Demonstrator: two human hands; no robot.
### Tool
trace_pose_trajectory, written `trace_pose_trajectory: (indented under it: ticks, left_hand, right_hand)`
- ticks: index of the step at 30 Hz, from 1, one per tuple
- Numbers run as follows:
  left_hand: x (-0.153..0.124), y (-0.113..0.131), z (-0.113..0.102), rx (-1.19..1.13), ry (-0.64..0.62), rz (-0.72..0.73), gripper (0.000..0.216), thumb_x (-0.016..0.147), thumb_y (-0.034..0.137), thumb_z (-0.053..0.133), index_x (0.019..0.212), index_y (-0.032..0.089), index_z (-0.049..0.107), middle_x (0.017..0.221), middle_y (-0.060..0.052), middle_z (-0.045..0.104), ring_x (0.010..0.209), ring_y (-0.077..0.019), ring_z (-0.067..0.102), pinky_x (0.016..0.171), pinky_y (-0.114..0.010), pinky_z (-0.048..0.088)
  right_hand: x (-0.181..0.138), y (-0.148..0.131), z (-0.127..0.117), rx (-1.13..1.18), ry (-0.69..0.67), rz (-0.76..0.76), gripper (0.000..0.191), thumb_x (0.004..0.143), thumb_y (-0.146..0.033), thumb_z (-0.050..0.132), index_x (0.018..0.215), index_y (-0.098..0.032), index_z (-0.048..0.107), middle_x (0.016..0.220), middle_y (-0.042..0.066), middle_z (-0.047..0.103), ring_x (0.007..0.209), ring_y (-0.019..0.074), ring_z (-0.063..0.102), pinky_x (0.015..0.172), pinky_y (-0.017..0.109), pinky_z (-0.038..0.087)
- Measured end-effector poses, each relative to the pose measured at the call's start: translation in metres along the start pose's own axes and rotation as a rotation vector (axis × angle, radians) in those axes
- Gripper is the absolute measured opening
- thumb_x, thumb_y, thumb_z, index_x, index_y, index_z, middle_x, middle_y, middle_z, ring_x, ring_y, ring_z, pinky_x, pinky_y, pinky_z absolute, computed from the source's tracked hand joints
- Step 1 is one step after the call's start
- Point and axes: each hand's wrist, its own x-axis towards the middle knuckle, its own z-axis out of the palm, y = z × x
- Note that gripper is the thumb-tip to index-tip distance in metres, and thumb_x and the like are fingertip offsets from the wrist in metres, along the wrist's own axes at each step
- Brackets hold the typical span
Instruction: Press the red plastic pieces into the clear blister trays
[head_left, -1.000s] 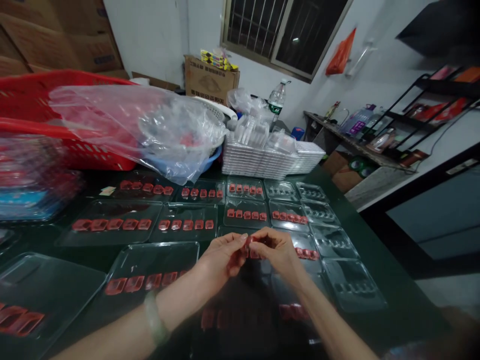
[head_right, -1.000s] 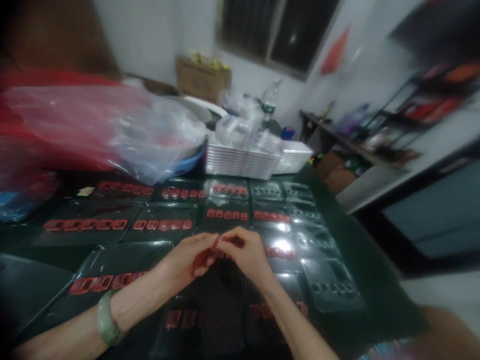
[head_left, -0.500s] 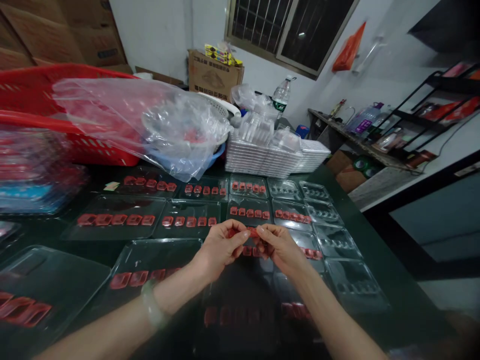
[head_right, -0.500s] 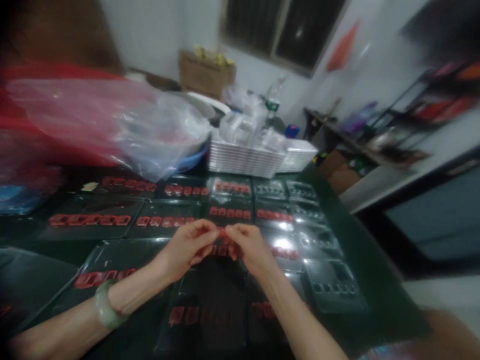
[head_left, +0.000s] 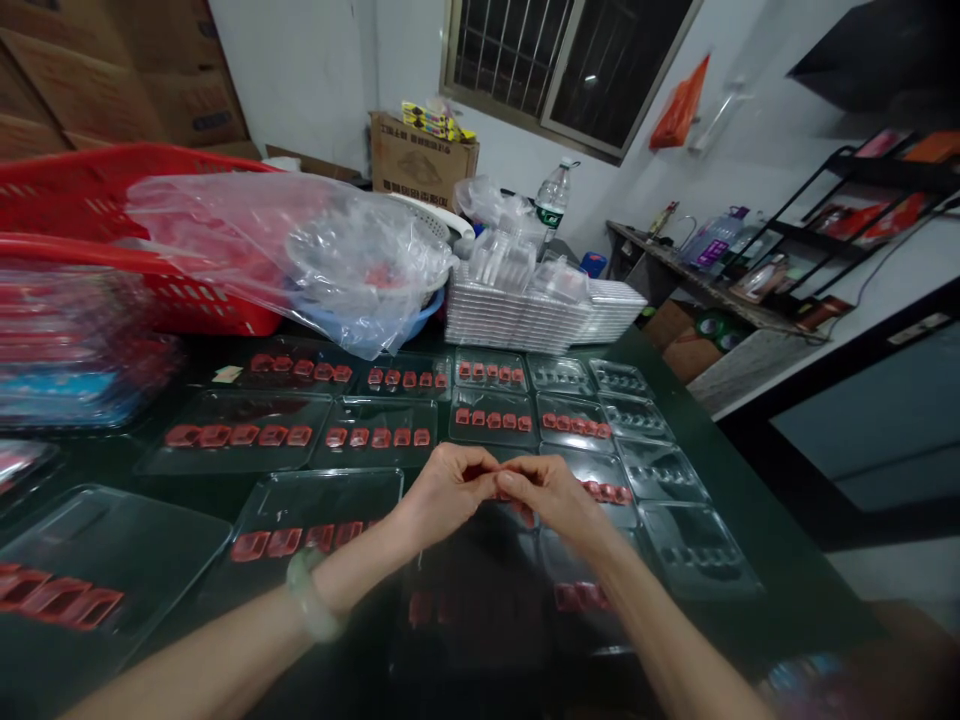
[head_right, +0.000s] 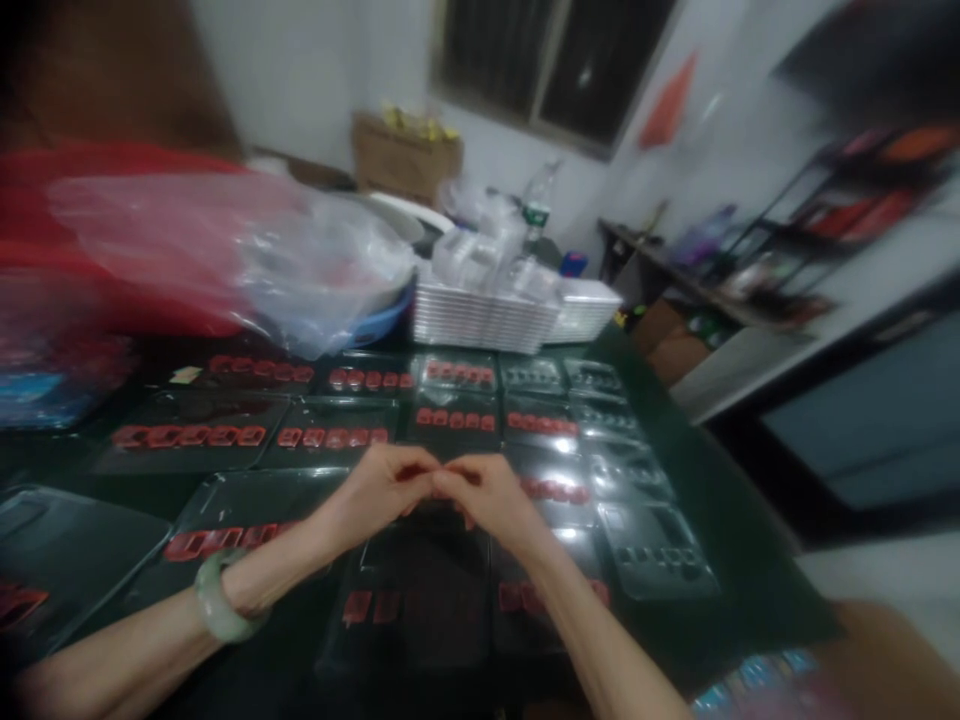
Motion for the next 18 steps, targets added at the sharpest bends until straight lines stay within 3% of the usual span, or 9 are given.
trace_pose_trajectory:
  ticks: [5,12,14,18]
  left_hand:
    - [-0.007,0.002,0.002,0.058,-0.105,0.013,0.018,0.073,0.019,0.049,0.064,0.013,0.063,0.046,0.003,0.047,0.041,-0.0056,0.036,0.039,-0.017,0.025]
    - [-0.01,-0.001,0.006,0.207,-0.006,0.107,0.019,0.074,0.019,0.045,0.064,0.013,0.06,0.056,0.0,0.054,0.051,-0.0082,0.044,0.048,-0.018,0.032]
    - [-0.012,-0.004,0.007,0.281,0.026,0.165,0.018,0.075,0.018,0.044,0.065,0.013,0.059,0.06,0.0,0.056,0.055,-0.0091,0.046,0.053,-0.02,0.034]
    - [-0.009,-0.009,0.007,0.361,0.143,0.248,0.018,0.077,0.018,0.042,0.065,0.013,0.055,0.062,0.0,0.053,0.058,-0.0093,0.046,0.057,-0.021,0.035]
  right_hand:
    - [-0.01,0.003,0.0,0.052,-0.056,0.0,0.036,0.079,-0.044,0.044,0.067,-0.014,0.059,0.053,-0.002,0.048,0.042,0.0066,0.043,0.037,0.018,0.033]
    - [-0.015,-0.001,-0.002,-0.211,-0.102,-0.1,0.022,0.082,-0.028,0.04,0.068,-0.016,0.053,0.056,-0.004,0.047,0.043,0.0063,0.042,0.04,0.017,0.032]
    - [-0.015,-0.002,0.002,-0.299,-0.051,-0.159,0.018,0.079,-0.018,0.04,0.067,-0.016,0.052,0.056,-0.004,0.047,0.047,0.0069,0.043,0.043,0.018,0.032]
    - [-0.018,-0.002,0.013,-0.397,0.187,-0.296,0.015,0.077,-0.013,0.043,0.071,-0.015,0.056,0.064,-0.001,0.052,0.06,0.0094,0.046,0.053,0.02,0.034]
